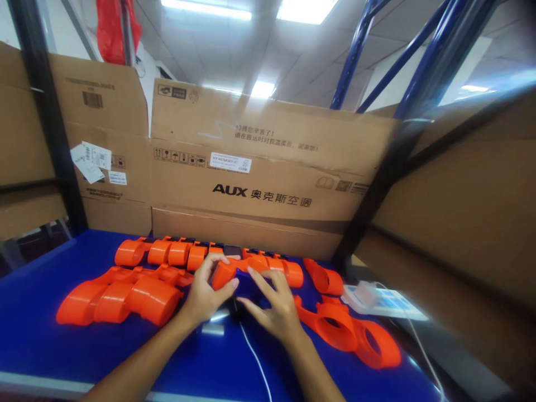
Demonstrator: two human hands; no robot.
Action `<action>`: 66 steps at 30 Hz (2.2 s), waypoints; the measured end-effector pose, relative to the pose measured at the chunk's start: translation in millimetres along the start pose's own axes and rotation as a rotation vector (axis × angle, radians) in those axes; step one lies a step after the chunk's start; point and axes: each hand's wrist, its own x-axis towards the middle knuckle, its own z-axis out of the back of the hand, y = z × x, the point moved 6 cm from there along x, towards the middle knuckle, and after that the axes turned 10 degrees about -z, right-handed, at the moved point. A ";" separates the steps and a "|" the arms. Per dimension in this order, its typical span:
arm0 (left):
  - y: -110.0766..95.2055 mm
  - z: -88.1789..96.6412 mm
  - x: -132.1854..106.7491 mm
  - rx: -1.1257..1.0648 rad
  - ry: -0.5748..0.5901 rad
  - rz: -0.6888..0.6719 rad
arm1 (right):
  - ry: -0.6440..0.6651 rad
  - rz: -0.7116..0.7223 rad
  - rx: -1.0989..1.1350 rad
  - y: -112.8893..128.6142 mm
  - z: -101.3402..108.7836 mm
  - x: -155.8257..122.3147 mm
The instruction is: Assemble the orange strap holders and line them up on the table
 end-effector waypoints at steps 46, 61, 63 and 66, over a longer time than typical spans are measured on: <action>48.0 38.7 1.2 -0.187 -0.584 0.354 | 0.189 -0.146 0.314 3.0 -6.0 1.4; 47.2 21.3 4.5 -0.317 -0.351 0.484 | -0.101 -0.486 0.502 -34.1 -3.6 -3.8; 43.2 19.9 5.6 -0.348 -0.309 0.485 | -0.217 -0.562 0.555 -48.3 6.2 -2.6; 38.2 20.2 6.6 -0.387 -0.282 0.458 | -0.439 -0.677 0.555 -72.7 30.4 -2.6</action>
